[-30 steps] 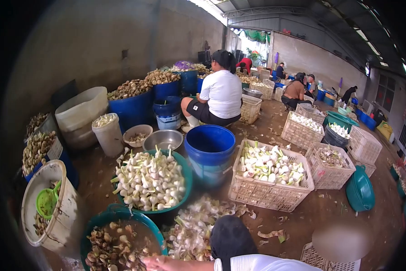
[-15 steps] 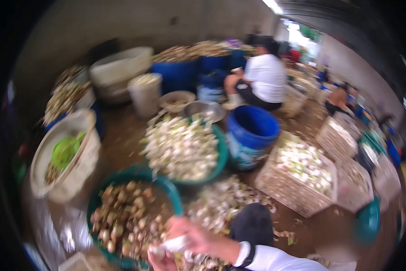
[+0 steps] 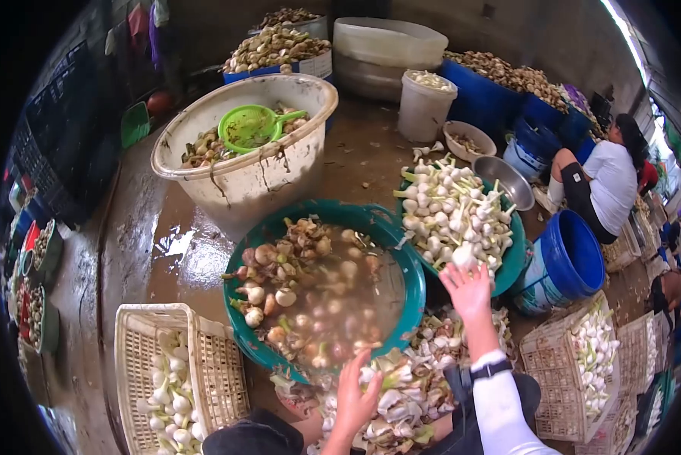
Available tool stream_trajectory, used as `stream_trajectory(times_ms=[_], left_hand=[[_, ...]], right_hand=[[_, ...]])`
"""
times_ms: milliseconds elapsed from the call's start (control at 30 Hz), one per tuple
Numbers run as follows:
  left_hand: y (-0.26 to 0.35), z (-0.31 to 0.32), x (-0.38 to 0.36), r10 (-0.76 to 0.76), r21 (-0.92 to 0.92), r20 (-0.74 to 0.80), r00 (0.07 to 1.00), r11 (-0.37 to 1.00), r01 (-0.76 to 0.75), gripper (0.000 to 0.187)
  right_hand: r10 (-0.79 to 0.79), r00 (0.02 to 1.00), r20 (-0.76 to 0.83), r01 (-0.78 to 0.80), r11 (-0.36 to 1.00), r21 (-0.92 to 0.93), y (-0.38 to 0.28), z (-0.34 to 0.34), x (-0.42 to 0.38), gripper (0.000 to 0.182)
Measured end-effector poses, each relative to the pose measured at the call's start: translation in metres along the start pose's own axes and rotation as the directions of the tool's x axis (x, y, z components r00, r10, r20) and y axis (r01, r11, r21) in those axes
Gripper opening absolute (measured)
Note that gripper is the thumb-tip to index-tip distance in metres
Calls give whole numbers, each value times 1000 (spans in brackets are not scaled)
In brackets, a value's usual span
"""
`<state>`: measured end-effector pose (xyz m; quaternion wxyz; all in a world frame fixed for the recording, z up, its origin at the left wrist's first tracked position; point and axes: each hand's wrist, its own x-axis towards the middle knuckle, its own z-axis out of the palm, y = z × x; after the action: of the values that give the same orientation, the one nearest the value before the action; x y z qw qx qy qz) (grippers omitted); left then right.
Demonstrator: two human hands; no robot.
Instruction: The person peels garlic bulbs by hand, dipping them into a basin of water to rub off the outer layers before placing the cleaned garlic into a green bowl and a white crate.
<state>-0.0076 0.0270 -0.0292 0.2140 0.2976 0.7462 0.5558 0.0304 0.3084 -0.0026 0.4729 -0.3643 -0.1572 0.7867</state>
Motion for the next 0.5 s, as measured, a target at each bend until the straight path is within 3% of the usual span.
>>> stream_trajectory(times_ms=[33, 67, 100, 133, 167, 200, 233, 267, 333, 367, 400, 433, 467, 500], left_hand=[[-5, 3, 2, -78, -134, -16, 997, 988, 76, 44], [-11, 6, 5, -150, -265, -19, 988, 954, 140, 39], [-15, 9, 9, -132, -231, -33, 991, 965, 121, 34], [-21, 10, 12, -119, -202, 4, 993, 972, 117, 33], [-25, 11, 14, -178, -251, 43, 983, 951, 183, 32], [-28, 10, 15, -233, -294, 88, 969, 923, 248, 30], [-31, 12, 15, -254, -276, 98, 962, 922, 271, 33], [-33, 13, 15, -276, -258, 108, 955, 920, 295, 36], [-31, 9, 23, -342, -299, 138, 930, 880, 368, 35], [-30, 5, 26, -375, -305, 153, 914, 862, 404, 35], [-30, 2, 28, -404, -312, 177, 898, 842, 440, 35], [-33, 4, 26, -380, -397, 104, 919, 832, 389, 35], [-35, 1, 26, -431, -450, 110, 895, 782, 432, 39], [-48, 2, 24, -295, -153, -22, 955, 945, 288, 45]], right_hand=[[-85, 966, 245, 144, 961, -234, 27, -36, 59, 22], [4, 965, 261, 106, 909, -403, 56, -37, 81, 22], [93, 957, 276, 82, 823, -561, 85, -37, 102, 24], [172, 939, 299, 166, 536, -828, 129, -52, 142, 28], [-18, 906, 422, 421, 129, -898, 178, -59, 158, 34], [-24, 921, 390, 389, -10, -921, 197, -46, 168, 43], [-98, 946, 308, 308, -14, -951, 211, -28, 160, 45], [-116, 971, 209, 218, 73, -973, 235, -36, 177, 47], [-59, 998, 9, 20, 175, -984, 252, -38, 168, 50], [58, 998, 20, 7, 213, -977, 248, -46, 160, 51], [-57, 984, 168, 176, 191, -966, 282, -102, 191, 32], [169, 985, 47, -1, 274, -962, 252, -84, 163, 29], [388, 909, 151, 77, 200, -977, 214, -66, 133, 28], [349, 842, 412, 444, -14, -896, 184, -54, 103, 27]])
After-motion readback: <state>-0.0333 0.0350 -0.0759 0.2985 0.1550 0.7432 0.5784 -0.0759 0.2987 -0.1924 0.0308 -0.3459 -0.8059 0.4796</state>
